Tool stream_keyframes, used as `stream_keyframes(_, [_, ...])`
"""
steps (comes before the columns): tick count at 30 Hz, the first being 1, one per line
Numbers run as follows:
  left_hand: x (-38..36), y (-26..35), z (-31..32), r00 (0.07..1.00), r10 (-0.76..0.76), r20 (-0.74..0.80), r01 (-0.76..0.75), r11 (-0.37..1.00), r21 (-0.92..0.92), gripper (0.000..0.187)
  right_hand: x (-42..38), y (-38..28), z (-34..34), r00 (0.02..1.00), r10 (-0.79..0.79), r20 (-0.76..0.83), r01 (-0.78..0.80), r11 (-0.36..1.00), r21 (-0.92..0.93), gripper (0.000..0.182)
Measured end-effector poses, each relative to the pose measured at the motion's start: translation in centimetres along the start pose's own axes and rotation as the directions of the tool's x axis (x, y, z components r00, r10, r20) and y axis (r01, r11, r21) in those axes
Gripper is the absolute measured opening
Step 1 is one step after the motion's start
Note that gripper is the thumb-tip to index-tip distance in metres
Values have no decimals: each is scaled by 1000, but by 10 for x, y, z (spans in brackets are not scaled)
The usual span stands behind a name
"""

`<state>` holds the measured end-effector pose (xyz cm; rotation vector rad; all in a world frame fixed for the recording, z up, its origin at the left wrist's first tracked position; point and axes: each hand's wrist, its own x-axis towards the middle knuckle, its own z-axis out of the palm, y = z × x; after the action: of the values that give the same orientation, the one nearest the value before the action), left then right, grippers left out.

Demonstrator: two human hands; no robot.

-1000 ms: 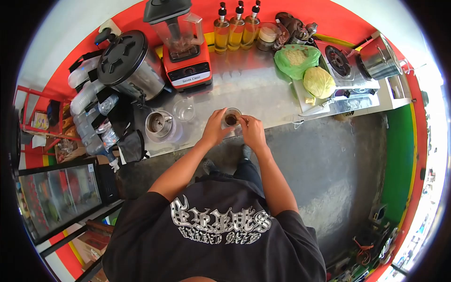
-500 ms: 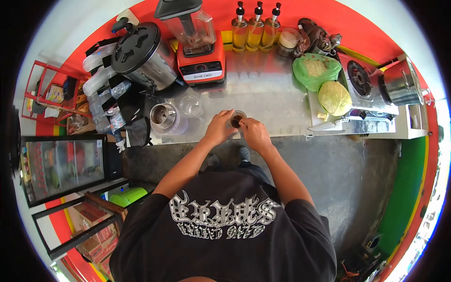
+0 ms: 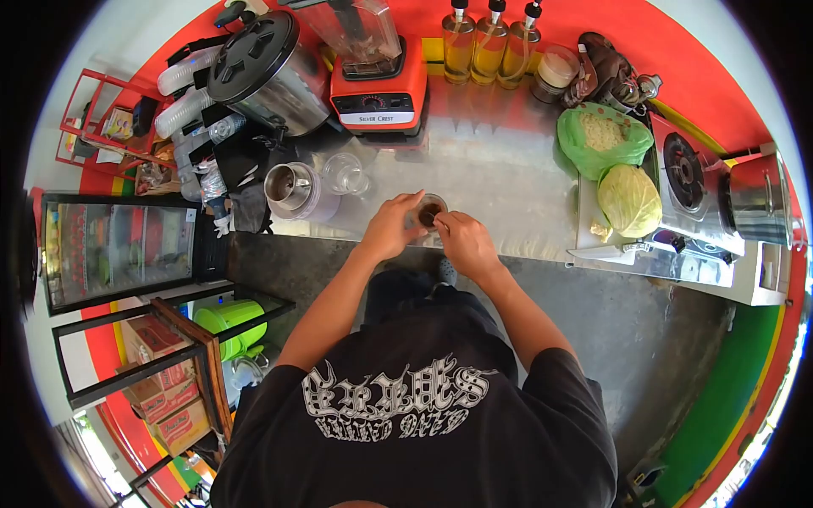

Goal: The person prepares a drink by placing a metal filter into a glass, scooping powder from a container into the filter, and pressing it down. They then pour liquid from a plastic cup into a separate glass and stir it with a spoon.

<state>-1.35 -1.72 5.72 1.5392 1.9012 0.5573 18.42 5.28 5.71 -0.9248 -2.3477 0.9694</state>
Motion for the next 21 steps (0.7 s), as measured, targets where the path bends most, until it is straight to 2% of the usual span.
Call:
stream_keyframes(3, [0,3,-3,1000,-5,14,4,1000,15,83,1,0,-2,992,-78,-95,81,996,29,16])
stream_keyframes(7, [0,4,1,1000,-15,-11,15,1000,8,82,2,7,0,999,-38,-22,38,999,29,15])
stream_keyframes(9, [-2,1,1,1000,-5,-1,5,1000,19,83,3,9,1,992,-76,-103,83,995,61,16])
stream_keyframes(12, [-4,5,1,1000,-10,-13,11,999,33,84,3,7,-4,1000,-18,7,17,996,87,17])
stream_keyframes(13, [-4,6,-1,1000,-23,4,23,998,52,85,5,7,-5,999,-32,13,31,996,82,17])
stream_keyframes(15, [-4,6,-1,999,-34,15,33,998,60,85,7,9,-7,996,-60,-73,68,992,110,18])
stream_keyframes(16, [-2,6,-2,998,-40,39,37,997,72,85,9,12,-6,994,-78,-73,85,991,105,18])
stream_keyframes(18, [0,7,-2,998,-52,47,49,996,77,85,9,18,-5,1000,-21,-3,22,985,173,18])
stream_keyframes(21, [2,2,-1,998,-46,49,42,995,86,84,11,16,-6,999,-28,-29,31,991,131,18])
